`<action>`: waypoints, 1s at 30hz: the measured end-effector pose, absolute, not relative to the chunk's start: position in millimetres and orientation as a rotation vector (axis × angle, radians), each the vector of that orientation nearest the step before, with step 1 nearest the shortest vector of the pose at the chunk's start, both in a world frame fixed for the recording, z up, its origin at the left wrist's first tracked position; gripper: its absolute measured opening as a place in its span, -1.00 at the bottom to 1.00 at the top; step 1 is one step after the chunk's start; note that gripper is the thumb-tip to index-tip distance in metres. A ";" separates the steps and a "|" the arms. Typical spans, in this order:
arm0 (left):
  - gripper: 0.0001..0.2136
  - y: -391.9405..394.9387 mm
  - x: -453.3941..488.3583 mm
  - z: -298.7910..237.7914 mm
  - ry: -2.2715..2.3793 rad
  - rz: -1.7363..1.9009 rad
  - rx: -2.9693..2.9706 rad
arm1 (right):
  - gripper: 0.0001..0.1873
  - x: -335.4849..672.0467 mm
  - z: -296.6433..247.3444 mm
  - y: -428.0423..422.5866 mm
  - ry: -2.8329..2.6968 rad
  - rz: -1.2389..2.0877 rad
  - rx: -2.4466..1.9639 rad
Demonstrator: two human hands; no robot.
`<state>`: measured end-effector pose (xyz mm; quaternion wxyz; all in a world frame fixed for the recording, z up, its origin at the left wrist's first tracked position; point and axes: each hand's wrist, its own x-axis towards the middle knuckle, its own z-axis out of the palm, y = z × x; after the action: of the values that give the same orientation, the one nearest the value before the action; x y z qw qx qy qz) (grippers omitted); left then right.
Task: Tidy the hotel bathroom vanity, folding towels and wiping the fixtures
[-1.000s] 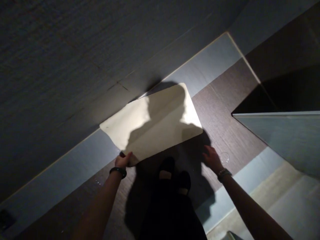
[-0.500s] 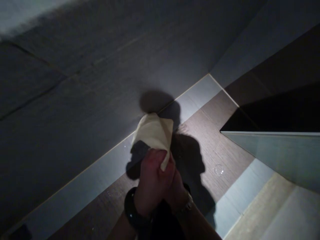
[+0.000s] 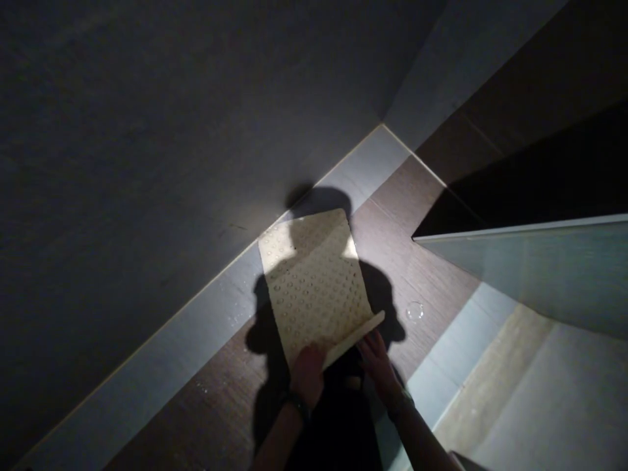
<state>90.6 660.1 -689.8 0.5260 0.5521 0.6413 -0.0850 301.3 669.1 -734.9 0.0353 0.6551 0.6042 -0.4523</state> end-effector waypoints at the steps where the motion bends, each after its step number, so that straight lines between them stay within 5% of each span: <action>1: -0.48 650.6 84.1 -703.9 1.550 -0.286 1.269 | -0.26 302.2 -747.4 662.9 1.789 -1.327 2.074; 8: -0.54 620.2 50.0 -724.7 1.633 -0.341 1.071 | -0.10 301.9 -762.3 646.6 1.964 -1.257 1.442; 13: -0.59 640.6 27.0 -747.5 1.711 -0.461 0.953 | -0.59 309.4 -777.5 682.0 1.809 -1.244 1.478; 19: -0.27 636.3 36.1 -760.4 1.764 -0.470 1.443 | -0.87 296.2 -841.0 725.8 1.720 -1.364 1.284; 24: -0.53 634.5 52.3 -766.3 1.605 -0.442 1.438 | -0.79 295.2 -814.6 707.4 1.809 -1.219 1.389; 28: -0.69 639.5 48.5 -772.0 1.565 -0.369 1.354 | -0.47 306.5 -777.0 683.7 2.100 -1.099 1.414; 30: -0.75 640.2 42.8 -770.6 1.559 -0.346 1.338 | -0.51 308.0 -774.1 685.4 2.111 -1.078 1.391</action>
<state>42.8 640.2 -770.6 0.5048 0.5546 0.6458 -0.1433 308.0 685.4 -774.1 0.1952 0.4965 0.7532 -0.3848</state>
